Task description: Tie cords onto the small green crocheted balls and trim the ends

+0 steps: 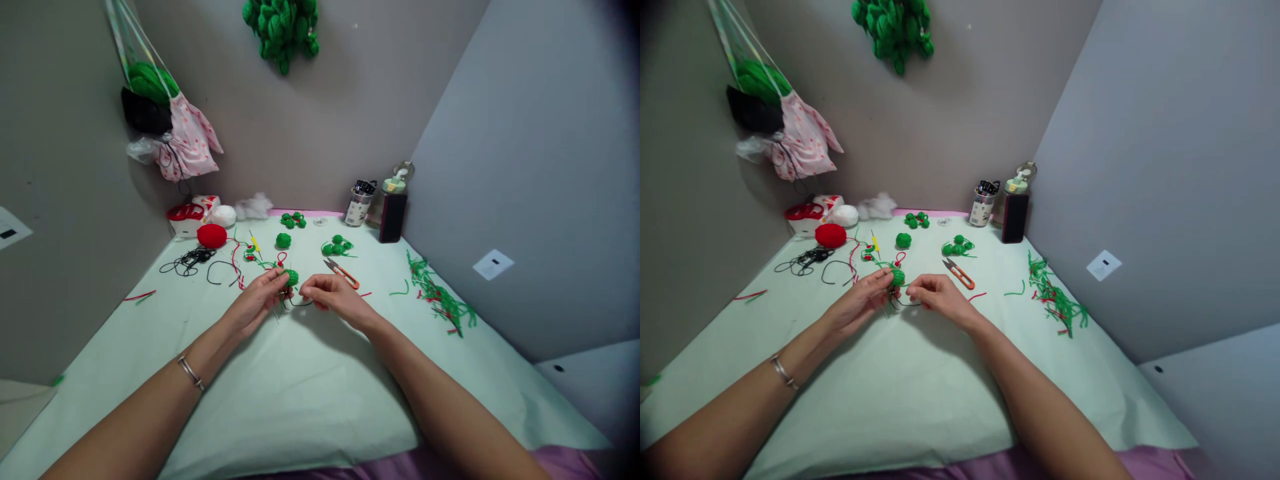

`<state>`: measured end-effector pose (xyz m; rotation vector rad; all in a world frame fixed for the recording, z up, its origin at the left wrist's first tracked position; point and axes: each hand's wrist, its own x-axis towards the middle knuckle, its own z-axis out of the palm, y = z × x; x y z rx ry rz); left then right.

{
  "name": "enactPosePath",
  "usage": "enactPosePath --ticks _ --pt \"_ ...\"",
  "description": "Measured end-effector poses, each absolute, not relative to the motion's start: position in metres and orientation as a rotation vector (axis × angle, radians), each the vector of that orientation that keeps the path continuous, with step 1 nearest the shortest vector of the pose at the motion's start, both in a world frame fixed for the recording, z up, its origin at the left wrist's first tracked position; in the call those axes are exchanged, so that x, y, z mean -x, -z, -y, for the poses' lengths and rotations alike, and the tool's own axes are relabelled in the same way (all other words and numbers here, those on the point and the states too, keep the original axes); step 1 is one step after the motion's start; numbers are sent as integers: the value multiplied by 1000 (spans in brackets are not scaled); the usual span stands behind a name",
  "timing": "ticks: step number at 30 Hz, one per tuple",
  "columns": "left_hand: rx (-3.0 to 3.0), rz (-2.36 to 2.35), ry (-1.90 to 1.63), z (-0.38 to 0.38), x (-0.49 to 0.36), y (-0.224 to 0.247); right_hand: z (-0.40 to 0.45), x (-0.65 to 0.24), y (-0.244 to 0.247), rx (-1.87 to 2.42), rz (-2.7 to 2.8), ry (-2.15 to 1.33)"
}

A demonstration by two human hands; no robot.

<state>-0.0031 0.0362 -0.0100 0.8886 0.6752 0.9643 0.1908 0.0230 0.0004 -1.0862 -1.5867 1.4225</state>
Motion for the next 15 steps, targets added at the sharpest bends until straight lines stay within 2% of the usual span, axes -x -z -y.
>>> enactPosePath --ticks 7,15 --pt "-1067 -736 -1035 -31 -2 12 -17 -174 5 959 1206 -1725" --pt "-995 -725 -1051 -30 -5 13 -14 -167 9 1077 1334 -1455"
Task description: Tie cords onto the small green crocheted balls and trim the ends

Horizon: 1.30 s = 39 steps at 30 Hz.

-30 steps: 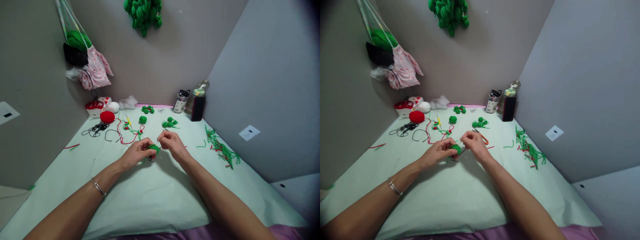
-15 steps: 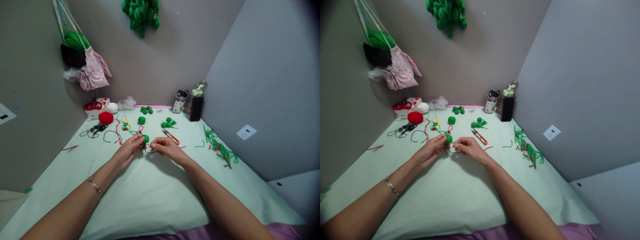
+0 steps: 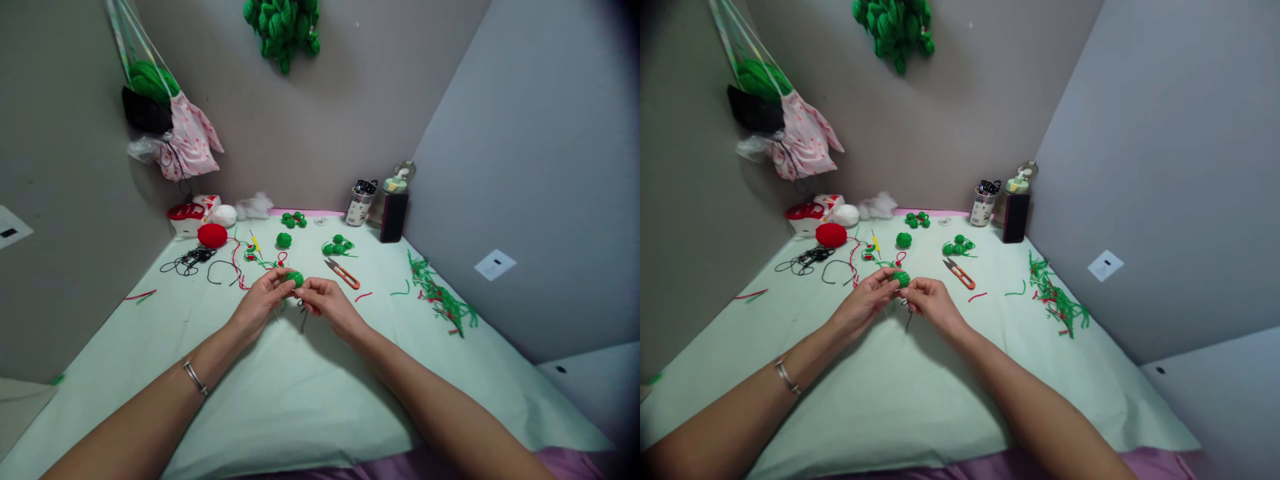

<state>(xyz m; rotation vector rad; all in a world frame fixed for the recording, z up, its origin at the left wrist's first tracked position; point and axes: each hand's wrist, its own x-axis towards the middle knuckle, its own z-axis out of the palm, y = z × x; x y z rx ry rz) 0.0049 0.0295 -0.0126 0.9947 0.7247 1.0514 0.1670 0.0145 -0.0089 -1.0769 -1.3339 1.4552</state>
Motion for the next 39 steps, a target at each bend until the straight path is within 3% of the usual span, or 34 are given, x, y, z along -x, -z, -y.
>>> enactPosePath --ticks 26,33,36,39 --pt "-827 -666 -1087 -33 0 13 -11 -171 4 1088 1503 -1498" --pt "-858 -672 -1074 -33 0 11 -14 -181 2 1149 1814 -1255" --pt "-955 -669 -1053 -31 0 8 -22 -190 -1 1273 1679 -992" --pt "-1074 -682 -949 -28 -1 9 -27 -196 -4 1233 1500 -1062"
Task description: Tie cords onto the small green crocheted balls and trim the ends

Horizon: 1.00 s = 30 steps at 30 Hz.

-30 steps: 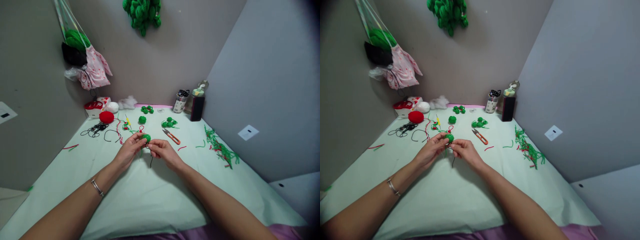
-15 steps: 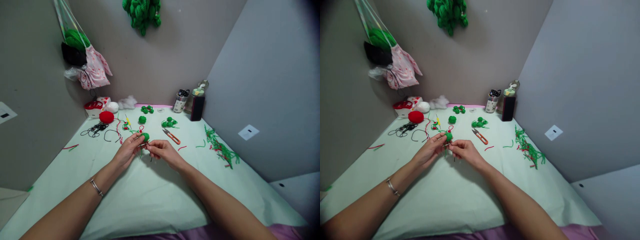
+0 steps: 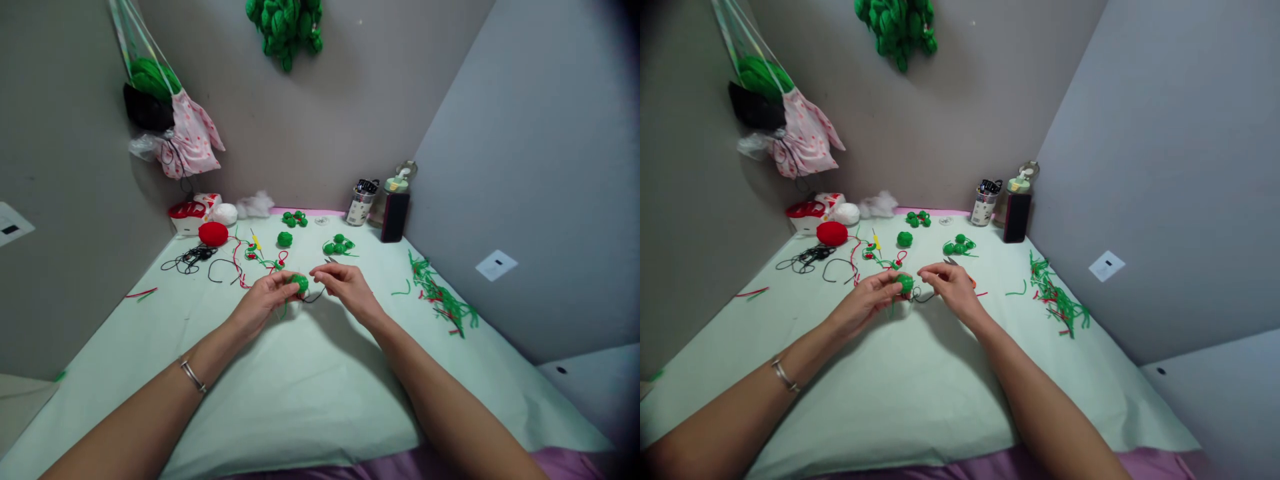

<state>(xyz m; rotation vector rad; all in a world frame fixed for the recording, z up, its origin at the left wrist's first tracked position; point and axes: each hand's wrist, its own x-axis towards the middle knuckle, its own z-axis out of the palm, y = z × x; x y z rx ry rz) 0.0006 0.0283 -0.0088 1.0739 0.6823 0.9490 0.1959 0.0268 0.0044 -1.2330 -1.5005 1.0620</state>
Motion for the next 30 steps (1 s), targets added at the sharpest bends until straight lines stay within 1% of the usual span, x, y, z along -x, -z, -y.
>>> enactPosePath --ticks 4,14,18,21,26,28,30 --pt "-1202 -686 -846 -27 -1 13 -25 -196 -4 1121 1496 -1229" --pt "-1282 -735 -752 -30 0 20 -23 -198 -4 1208 1585 -1299" --pt "-1293 -722 -722 -29 -1 20 -19 -192 -3 1155 1573 -1350" --pt "-1289 -712 -733 -29 -2 18 -25 -190 -2 1110 1462 -1287" --pt "-1249 -656 -712 -29 -1 18 -45 -209 -3 1077 1129 -1192" --pt "-1235 -658 -715 -30 0 19 -45 -215 -4 1125 1174 -1257" --pt "-1226 -670 -725 -31 1 19 -41 -215 -4 1162 1331 -1348"
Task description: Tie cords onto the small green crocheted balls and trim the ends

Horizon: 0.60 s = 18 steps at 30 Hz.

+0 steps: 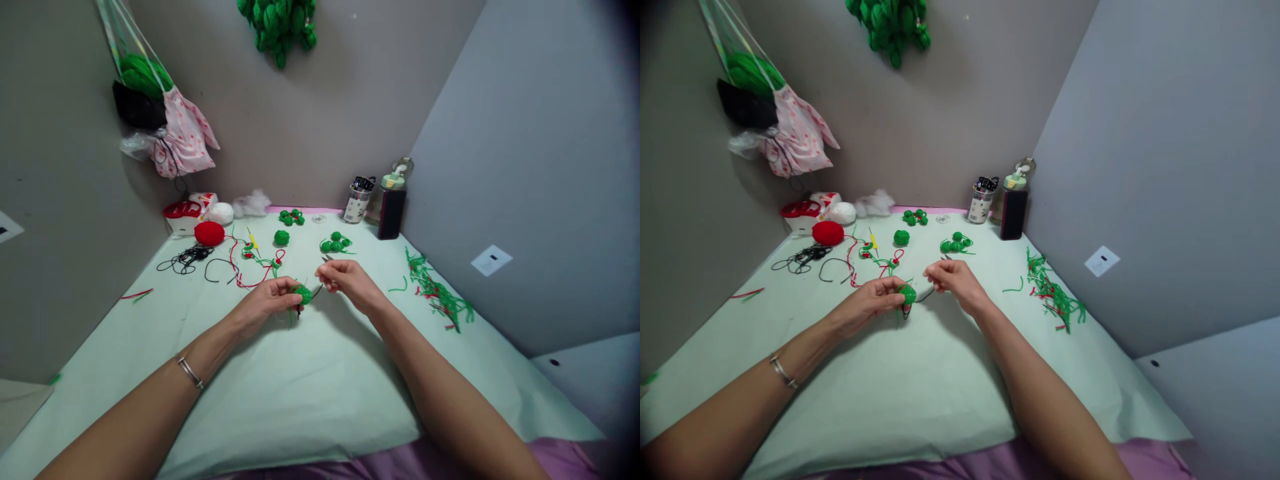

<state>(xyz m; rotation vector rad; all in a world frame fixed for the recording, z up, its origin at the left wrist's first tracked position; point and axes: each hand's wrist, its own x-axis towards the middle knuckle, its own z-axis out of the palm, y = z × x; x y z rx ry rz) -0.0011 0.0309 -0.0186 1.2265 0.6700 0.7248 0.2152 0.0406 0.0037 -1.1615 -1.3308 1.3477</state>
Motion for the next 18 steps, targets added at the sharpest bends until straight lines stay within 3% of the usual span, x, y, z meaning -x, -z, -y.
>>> enactPosePath --ticks 12,18 --pt "-1277 -679 -694 -33 4 21 -26 -201 -3 1094 1547 -1451" --pt "-1242 -701 -760 -29 0 20 -19 -182 3 1153 1501 -1279"
